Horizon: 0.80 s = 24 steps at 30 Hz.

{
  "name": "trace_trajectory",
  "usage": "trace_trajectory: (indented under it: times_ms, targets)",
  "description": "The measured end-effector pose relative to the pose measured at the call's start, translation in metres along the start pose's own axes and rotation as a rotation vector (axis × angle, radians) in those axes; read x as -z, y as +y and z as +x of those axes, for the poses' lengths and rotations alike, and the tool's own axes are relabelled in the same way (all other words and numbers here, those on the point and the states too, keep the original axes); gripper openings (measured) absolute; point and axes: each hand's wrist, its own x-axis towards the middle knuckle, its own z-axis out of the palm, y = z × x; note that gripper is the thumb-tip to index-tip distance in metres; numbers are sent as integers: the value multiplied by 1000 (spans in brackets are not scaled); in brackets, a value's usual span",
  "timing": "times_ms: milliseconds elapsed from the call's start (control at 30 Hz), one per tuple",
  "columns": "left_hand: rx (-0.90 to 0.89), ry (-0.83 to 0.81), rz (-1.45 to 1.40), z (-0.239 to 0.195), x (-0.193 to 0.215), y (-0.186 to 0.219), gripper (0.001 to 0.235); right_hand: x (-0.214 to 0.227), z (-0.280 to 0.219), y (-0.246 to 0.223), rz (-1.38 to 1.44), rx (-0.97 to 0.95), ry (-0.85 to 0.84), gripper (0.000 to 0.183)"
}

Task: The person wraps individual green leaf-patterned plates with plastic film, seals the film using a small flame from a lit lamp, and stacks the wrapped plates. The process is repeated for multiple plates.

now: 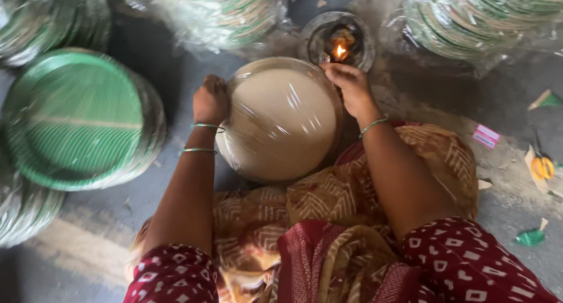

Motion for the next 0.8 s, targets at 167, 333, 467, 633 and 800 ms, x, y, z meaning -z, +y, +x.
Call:
trace_trajectory:
  times_ms: [167,333,467,633,800]
  targets:
    - [-31,-155,-112,14,-15,40,21,41,39,25,-39,69,426,22]
    - [-3,-126,-117,2,-14,40,21,32,41,31,-11,-35,516,35]
    - [-68,-31,-141,8,-2,30,19,17,24,-13,-72,29,232,23]
    - [-106,101,-348,8,45,26,17,-13,-7,-56,-110,83,-320,31]
    - [-60,33,-413,-10,94,66,17,-44,-40,-74,-77,52,-479,44]
